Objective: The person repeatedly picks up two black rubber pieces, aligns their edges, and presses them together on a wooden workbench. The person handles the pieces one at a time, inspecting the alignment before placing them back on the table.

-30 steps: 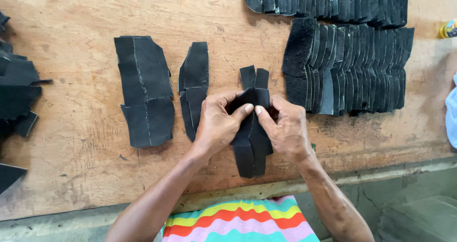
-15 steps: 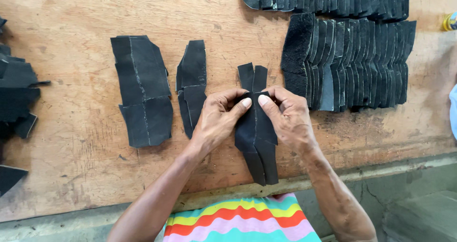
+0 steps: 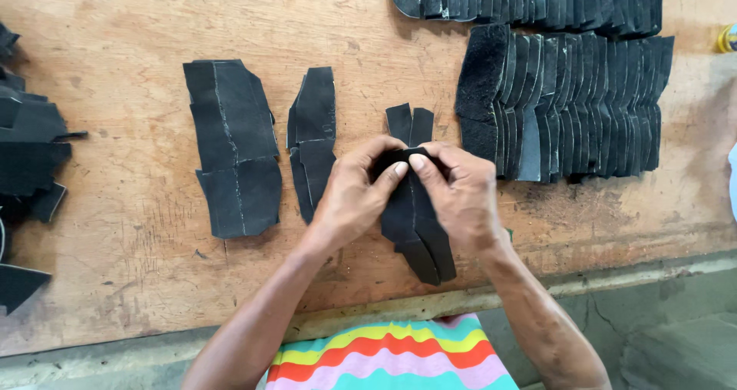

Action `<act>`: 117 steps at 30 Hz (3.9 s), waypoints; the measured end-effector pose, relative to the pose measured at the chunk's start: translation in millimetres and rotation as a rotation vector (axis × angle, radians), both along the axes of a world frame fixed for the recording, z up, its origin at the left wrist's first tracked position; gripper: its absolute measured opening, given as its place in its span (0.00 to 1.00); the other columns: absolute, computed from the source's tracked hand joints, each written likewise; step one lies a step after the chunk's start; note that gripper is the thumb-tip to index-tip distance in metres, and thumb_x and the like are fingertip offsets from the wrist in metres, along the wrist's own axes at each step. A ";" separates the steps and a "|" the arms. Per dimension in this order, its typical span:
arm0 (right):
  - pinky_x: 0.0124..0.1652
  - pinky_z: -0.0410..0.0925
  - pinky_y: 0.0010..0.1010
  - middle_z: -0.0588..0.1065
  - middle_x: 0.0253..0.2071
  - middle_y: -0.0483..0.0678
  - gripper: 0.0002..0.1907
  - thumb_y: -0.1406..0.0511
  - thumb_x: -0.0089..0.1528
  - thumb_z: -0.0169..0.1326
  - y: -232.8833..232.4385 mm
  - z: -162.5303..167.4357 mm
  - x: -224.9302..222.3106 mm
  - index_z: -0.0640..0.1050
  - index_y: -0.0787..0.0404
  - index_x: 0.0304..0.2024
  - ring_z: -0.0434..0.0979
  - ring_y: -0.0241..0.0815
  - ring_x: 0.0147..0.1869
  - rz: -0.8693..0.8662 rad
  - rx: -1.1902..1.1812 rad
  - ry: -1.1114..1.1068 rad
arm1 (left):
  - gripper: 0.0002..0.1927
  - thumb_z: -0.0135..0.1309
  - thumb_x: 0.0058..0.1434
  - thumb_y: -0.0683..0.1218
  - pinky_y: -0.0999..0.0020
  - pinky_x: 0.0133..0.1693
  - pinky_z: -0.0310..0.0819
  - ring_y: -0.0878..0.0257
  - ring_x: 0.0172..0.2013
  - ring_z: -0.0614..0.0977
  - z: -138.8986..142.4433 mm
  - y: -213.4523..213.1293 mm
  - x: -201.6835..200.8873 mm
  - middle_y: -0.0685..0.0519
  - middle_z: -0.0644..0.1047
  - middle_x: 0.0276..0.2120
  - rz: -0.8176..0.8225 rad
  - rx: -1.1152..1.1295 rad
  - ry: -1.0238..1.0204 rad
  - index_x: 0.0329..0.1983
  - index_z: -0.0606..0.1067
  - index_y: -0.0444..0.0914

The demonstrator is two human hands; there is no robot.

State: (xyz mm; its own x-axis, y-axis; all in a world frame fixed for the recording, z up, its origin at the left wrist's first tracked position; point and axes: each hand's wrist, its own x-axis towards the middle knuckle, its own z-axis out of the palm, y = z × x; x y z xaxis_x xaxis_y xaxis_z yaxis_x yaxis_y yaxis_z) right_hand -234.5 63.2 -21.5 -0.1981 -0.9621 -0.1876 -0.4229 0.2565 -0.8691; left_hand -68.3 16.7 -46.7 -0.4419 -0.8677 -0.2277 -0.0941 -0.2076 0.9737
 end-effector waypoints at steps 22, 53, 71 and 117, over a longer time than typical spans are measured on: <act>0.50 0.79 0.30 0.78 0.48 0.48 0.22 0.65 0.60 0.68 13.0 12.4 -23.9 0.76 0.63 0.53 0.81 0.37 0.50 0.051 -0.056 -0.744 | 0.17 0.63 0.55 0.33 0.65 0.42 0.86 0.60 0.40 0.86 8.2 7.8 14.7 0.45 0.82 0.42 0.434 0.602 0.712 0.47 0.75 0.33; 0.49 0.76 0.28 0.81 0.44 0.49 0.14 0.73 0.60 0.63 -1.3 -8.4 -39.9 0.80 0.67 0.50 0.80 0.35 0.48 0.123 0.143 -0.531 | 0.16 0.64 0.53 0.32 0.69 0.46 0.83 0.67 0.40 0.84 -4.6 -22.1 16.2 0.52 0.83 0.39 -0.123 0.473 0.333 0.46 0.79 0.33; 0.51 0.77 0.27 0.80 0.47 0.52 0.20 0.75 0.60 0.62 4.0 -11.8 -31.4 0.77 0.72 0.55 0.80 0.36 0.49 -0.014 0.062 -0.618 | 0.17 0.62 0.56 0.32 0.72 0.43 0.83 0.67 0.38 0.83 -21.6 -6.9 4.6 0.49 0.82 0.38 0.030 0.517 0.440 0.50 0.77 0.29; 0.56 0.76 0.31 0.79 0.52 0.53 0.24 0.77 0.59 0.59 -3.6 -10.3 -29.2 0.75 0.71 0.59 0.80 0.38 0.54 0.036 0.065 -0.677 | 0.20 0.63 0.54 0.32 0.74 0.45 0.82 0.69 0.39 0.83 -3.9 -13.4 6.1 0.49 0.82 0.39 0.013 0.404 0.386 0.52 0.78 0.29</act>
State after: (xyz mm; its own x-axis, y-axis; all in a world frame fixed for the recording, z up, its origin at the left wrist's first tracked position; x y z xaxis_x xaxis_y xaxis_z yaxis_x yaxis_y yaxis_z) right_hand -263.8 59.6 -31.8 0.0154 -0.9484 -0.3166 0.1999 0.3132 -0.9284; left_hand -62.2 3.3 -50.6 -0.5491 -0.7507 -0.3673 0.2587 -0.5706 0.7795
